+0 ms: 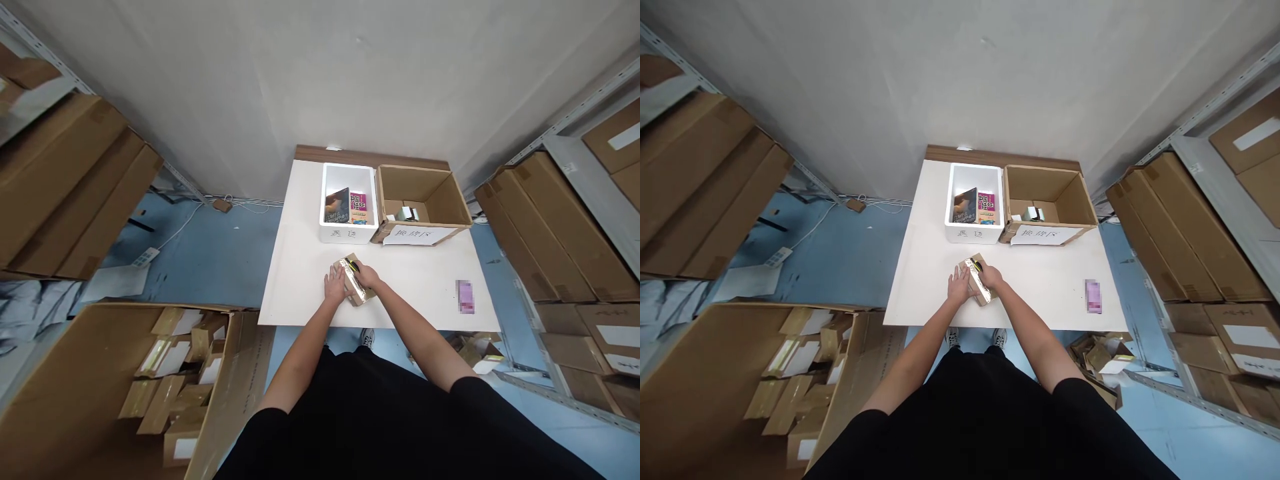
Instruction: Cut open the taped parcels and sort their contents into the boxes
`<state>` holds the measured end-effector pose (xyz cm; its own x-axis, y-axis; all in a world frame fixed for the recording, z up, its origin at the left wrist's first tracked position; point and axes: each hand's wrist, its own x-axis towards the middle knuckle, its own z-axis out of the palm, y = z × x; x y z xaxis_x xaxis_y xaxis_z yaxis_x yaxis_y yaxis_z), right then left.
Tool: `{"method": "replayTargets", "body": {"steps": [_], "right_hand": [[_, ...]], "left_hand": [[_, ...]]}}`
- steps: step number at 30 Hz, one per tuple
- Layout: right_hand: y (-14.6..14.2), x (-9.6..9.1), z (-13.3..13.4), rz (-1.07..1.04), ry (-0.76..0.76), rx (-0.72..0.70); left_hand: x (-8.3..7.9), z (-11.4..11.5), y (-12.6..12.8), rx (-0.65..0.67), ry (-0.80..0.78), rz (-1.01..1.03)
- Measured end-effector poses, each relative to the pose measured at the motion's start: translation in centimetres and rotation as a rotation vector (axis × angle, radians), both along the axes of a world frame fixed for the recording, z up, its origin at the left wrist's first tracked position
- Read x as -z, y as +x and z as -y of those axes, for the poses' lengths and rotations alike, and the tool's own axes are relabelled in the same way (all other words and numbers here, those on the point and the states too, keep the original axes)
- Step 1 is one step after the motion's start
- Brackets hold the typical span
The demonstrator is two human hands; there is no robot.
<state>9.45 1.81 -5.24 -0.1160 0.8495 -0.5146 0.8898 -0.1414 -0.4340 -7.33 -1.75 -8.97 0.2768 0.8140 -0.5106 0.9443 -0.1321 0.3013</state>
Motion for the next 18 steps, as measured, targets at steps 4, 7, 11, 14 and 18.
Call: {"method": "replayTargets", "body": {"steps": [4, 7, 11, 14, 18], "right_hand": [[-0.4, -0.2, 0.0, 0.068, 0.005, -0.035], [-0.8, -0.2, 0.2, 0.077, 0.014, -0.003], [-1.3, -0.3, 0.1, 0.059, 0.02, 0.026], [-1.7, -0.4, -0.1, 0.057, 0.017, 0.018], [-2.1, -0.5, 0.0, 0.048, 0.015, 0.052]], "left_hand": [[0.5, -0.2, 0.1, -0.037, -0.014, 0.06], [1.1, -0.3, 0.2, -0.078, -0.024, 0.124], [1.6, -0.2, 0.3, -0.107, -0.025, 0.178], [1.7, -0.1, 0.2, -0.116, -0.031, 0.17], [1.4, -0.1, 0.2, -0.111, -0.033, 0.151]]}}
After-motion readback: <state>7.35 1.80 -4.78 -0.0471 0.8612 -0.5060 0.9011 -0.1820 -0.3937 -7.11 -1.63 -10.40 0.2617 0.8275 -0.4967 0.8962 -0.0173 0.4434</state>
